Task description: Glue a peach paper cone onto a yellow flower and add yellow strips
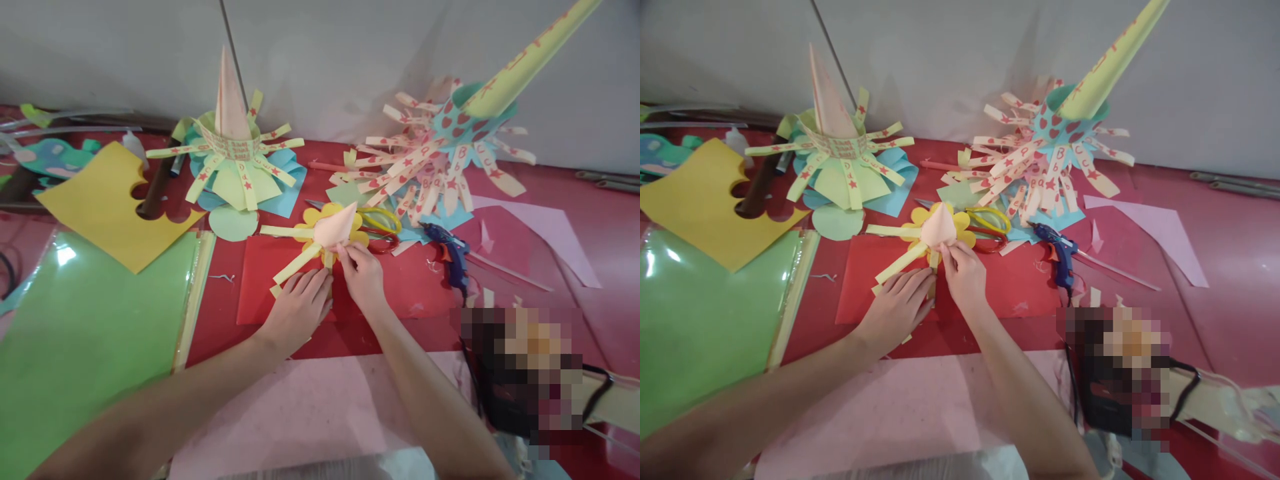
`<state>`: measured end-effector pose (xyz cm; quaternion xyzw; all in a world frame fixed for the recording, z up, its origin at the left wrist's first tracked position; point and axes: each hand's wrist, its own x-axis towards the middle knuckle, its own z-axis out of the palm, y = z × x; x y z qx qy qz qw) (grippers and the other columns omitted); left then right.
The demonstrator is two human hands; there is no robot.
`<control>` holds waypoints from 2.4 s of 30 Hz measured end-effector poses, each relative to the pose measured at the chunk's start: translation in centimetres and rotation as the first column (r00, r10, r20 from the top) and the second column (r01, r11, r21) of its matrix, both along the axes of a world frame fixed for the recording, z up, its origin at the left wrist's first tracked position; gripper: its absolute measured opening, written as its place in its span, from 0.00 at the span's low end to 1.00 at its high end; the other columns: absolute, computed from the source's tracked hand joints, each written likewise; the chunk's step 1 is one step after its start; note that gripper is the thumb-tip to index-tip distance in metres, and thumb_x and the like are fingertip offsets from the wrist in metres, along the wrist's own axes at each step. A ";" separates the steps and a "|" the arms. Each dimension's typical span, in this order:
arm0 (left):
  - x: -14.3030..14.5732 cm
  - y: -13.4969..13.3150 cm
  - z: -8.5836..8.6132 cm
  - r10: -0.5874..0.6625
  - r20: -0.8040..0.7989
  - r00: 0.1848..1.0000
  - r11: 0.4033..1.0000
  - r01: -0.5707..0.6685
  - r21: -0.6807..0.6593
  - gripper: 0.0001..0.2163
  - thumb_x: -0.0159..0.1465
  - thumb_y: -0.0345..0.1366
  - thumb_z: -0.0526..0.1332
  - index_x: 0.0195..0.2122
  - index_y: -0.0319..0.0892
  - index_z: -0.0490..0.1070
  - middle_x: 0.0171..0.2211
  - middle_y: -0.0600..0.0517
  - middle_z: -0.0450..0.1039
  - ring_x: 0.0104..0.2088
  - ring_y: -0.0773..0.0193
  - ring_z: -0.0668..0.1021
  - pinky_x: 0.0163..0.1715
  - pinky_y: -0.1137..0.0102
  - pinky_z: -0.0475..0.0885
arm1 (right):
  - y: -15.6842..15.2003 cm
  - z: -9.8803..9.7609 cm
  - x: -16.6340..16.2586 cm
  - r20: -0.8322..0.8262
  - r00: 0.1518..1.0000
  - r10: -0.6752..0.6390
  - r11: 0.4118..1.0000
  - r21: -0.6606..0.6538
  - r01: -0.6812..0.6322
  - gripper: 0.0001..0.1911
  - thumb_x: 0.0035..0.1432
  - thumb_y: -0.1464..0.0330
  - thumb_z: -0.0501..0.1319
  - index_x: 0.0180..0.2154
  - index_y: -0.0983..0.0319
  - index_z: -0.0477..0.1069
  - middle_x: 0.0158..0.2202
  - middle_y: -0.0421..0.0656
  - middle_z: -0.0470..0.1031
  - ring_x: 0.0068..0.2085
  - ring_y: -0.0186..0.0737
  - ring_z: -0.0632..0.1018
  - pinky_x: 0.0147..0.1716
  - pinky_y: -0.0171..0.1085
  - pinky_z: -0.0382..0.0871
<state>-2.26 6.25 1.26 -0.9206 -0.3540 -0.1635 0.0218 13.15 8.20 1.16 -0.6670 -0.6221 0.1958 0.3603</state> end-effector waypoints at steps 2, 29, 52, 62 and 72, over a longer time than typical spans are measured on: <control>0.0 0.0 0.0 -0.002 -0.014 1.000 1.000 0.002 0.001 0.14 0.66 0.33 0.50 0.49 0.35 0.68 0.48 0.44 0.72 0.46 0.57 0.75 0.45 0.63 0.68 | -0.1 0.2 0.2 -0.055 0.998 0.011 1.000 -0.006 -0.012 0.18 0.63 0.63 0.49 0.33 0.61 0.75 0.31 0.43 0.74 0.33 0.36 0.74 0.35 0.33 0.65; 0.0 -0.1 -0.1 0.001 -0.002 1.000 1.000 -0.001 -0.001 0.14 0.66 0.33 0.50 0.49 0.34 0.68 0.48 0.43 0.72 0.46 0.57 0.75 0.46 0.63 0.68 | -0.1 0.0 0.1 -0.030 0.999 -0.015 0.999 -0.035 0.014 0.17 0.60 0.66 0.52 0.23 0.61 0.72 0.24 0.41 0.71 0.27 0.34 0.70 0.30 0.34 0.63; 0.3 -0.2 0.1 0.040 0.081 0.996 0.992 -0.029 -0.127 0.14 0.67 0.38 0.50 0.47 0.37 0.68 0.48 0.44 0.72 0.46 0.58 0.75 0.44 0.63 0.69 | -3.5 3.3 7.4 0.004 0.940 -0.340 0.926 0.176 0.334 0.21 0.60 0.56 0.51 0.26 0.61 0.74 0.25 0.41 0.68 0.28 0.35 0.69 0.28 0.34 0.61; 0.9 3.1 6.8 0.278 0.211 0.937 0.879 -0.159 -0.450 0.08 0.65 0.37 0.55 0.41 0.45 0.71 0.40 0.53 0.75 0.38 0.62 0.77 0.36 0.68 0.72 | -4.0 1.1 13.5 0.078 0.700 -0.710 0.702 0.171 0.692 0.15 0.52 0.62 0.56 0.37 0.62 0.75 0.39 0.50 0.71 0.42 0.45 0.71 0.43 0.44 0.65; 4.2 7.7 6.5 0.290 0.614 0.735 0.957 -0.210 -0.200 0.09 0.63 0.36 0.58 0.43 0.42 0.71 0.42 0.51 0.74 0.43 0.65 0.75 0.44 0.70 0.70 | -4.4 2.1 13.5 0.165 0.615 -0.771 0.630 0.057 0.775 0.16 0.49 0.62 0.58 0.39 0.62 0.71 0.41 0.52 0.71 0.46 0.53 0.70 0.47 0.51 0.60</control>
